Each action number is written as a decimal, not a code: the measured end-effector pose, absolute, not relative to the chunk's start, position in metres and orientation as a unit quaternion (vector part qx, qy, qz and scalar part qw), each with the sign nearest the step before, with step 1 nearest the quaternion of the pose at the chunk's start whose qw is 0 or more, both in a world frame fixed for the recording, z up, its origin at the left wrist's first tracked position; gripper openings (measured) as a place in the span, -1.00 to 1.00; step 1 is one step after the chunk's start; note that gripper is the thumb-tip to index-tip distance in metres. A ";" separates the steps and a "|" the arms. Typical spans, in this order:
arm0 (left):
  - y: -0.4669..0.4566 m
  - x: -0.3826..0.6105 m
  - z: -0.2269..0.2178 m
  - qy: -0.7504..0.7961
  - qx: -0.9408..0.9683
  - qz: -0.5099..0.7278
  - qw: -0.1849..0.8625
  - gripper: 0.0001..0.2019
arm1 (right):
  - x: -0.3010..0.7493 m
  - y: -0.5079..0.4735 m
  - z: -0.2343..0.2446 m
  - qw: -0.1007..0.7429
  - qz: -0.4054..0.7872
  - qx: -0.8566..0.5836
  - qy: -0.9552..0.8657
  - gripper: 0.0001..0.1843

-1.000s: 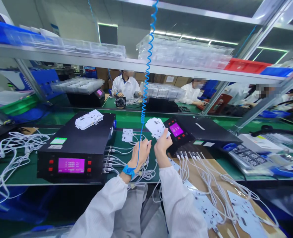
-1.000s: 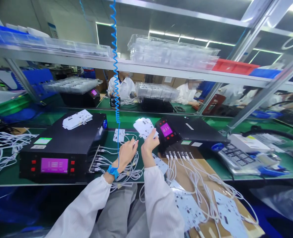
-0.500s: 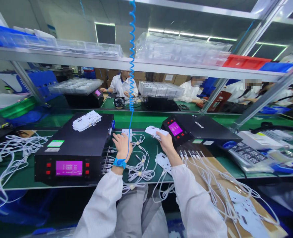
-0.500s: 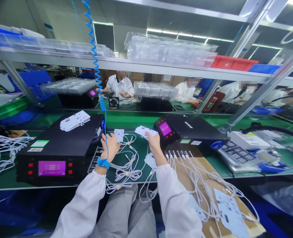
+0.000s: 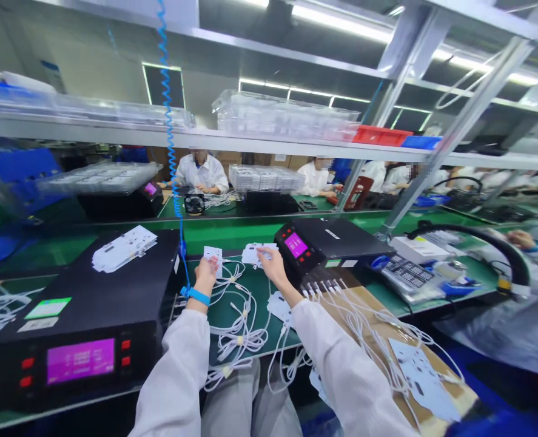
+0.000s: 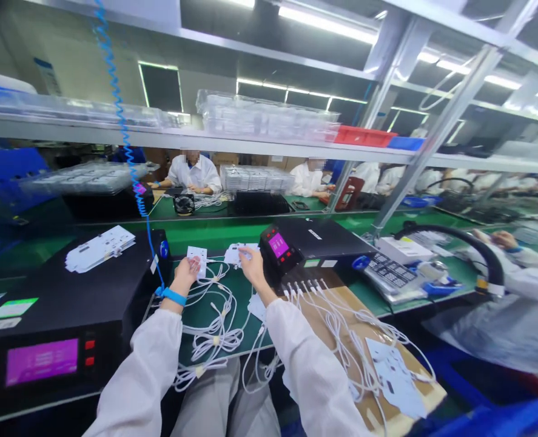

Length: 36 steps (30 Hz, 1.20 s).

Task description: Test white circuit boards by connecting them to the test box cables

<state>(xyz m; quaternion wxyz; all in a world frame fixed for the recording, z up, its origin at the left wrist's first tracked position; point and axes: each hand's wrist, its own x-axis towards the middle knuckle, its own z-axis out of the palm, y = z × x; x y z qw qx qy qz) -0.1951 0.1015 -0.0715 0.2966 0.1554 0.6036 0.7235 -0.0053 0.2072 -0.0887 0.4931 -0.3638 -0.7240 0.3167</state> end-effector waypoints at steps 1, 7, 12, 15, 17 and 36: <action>0.101 -0.194 -0.071 0.587 0.138 0.731 0.319 -0.66 | -0.008 0.211 -0.086 0.498 0.306 -0.362 -0.726 -0.76; 0.079 -0.175 -0.068 0.515 0.163 0.752 0.378 -0.53 | -0.029 0.223 -0.060 0.543 0.245 -0.311 -0.741 -0.73; 0.066 -0.166 -0.060 0.458 0.199 0.762 0.412 -0.39 | -0.032 0.205 -0.051 0.543 0.208 -0.219 -0.784 -0.66; 0.067 -0.161 -0.056 0.433 0.203 0.765 0.431 -0.41 | -0.032 0.184 -0.056 0.504 0.173 -0.125 -0.837 -0.53; 0.068 -0.158 -0.055 0.427 0.203 0.766 0.435 -0.45 | -0.036 0.169 -0.060 0.476 0.157 -0.090 -0.861 -0.53; 0.074 -0.116 -0.081 0.560 0.452 0.610 0.330 -0.48 | -0.036 0.145 -0.066 0.628 0.435 -0.350 -0.542 -0.44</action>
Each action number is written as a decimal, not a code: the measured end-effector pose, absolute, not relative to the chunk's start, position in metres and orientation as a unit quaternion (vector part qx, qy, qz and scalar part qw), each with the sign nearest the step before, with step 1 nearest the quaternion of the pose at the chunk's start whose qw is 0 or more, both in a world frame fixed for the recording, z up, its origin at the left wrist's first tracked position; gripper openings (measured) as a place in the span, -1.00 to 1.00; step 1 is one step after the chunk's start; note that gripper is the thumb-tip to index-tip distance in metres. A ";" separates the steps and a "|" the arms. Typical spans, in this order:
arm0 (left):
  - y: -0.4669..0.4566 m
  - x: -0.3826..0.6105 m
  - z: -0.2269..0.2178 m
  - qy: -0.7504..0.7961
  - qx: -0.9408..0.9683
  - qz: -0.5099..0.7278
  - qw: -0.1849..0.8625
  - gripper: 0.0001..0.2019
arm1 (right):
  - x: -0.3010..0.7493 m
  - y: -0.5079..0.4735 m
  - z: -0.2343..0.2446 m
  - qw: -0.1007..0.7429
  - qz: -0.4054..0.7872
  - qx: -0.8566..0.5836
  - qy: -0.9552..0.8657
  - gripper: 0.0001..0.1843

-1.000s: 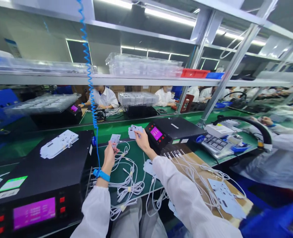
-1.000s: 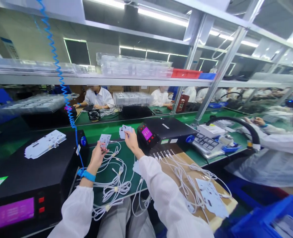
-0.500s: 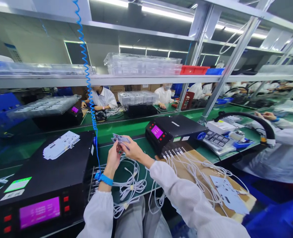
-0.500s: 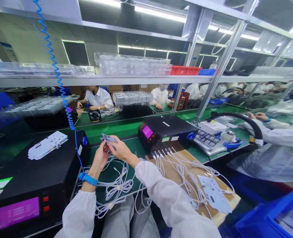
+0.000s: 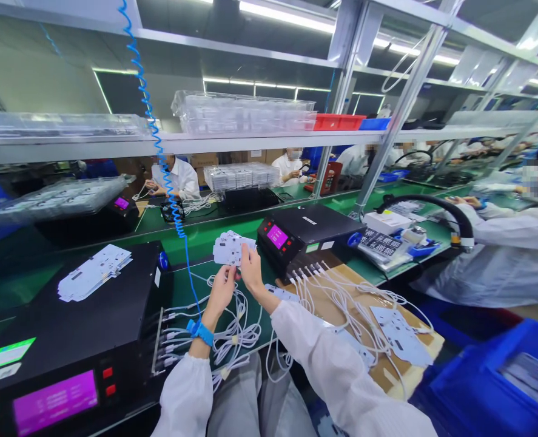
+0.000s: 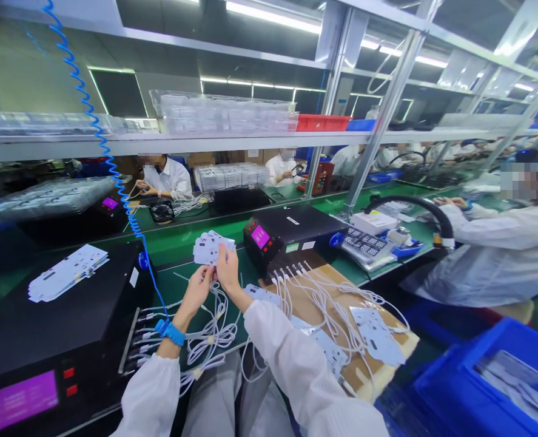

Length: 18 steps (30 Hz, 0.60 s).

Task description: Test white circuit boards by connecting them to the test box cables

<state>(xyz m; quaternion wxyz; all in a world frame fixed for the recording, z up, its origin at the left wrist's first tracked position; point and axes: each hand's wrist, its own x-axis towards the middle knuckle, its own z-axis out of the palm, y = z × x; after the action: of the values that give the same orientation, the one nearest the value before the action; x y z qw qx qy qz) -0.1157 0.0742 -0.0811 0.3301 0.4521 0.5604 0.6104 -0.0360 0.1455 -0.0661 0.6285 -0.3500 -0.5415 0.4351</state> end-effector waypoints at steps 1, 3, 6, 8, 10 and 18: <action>0.074 -0.114 -0.082 0.564 0.461 0.603 0.324 -0.51 | -0.033 0.148 -0.067 0.622 0.455 -0.356 -0.529 -0.42; 0.073 -0.111 -0.083 0.574 0.474 0.591 0.310 -0.59 | -0.029 0.153 -0.068 0.618 0.472 -0.364 -0.512 -0.42; 0.067 -0.105 -0.082 0.592 0.484 0.582 0.277 -0.71 | -0.028 0.157 -0.070 0.627 0.493 -0.373 -0.474 -0.46; 0.063 -0.099 -0.080 0.599 0.486 0.582 0.258 -0.77 | -0.030 0.157 -0.071 0.637 0.501 -0.378 -0.447 -0.45; 0.060 -0.093 -0.077 0.602 0.483 0.588 0.243 -0.81 | -0.031 0.157 -0.071 0.648 0.505 -0.378 -0.426 -0.44; 0.054 -0.098 -0.061 0.609 0.390 0.646 0.243 -0.56 | -0.010 0.149 -0.042 0.679 0.477 -0.385 -0.404 -0.47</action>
<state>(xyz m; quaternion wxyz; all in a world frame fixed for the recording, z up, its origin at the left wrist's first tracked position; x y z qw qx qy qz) -0.0983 0.0545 -0.0611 0.2431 0.3903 0.6091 0.6462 -0.0105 0.1491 -0.0418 0.6788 -0.3846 -0.4044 0.4772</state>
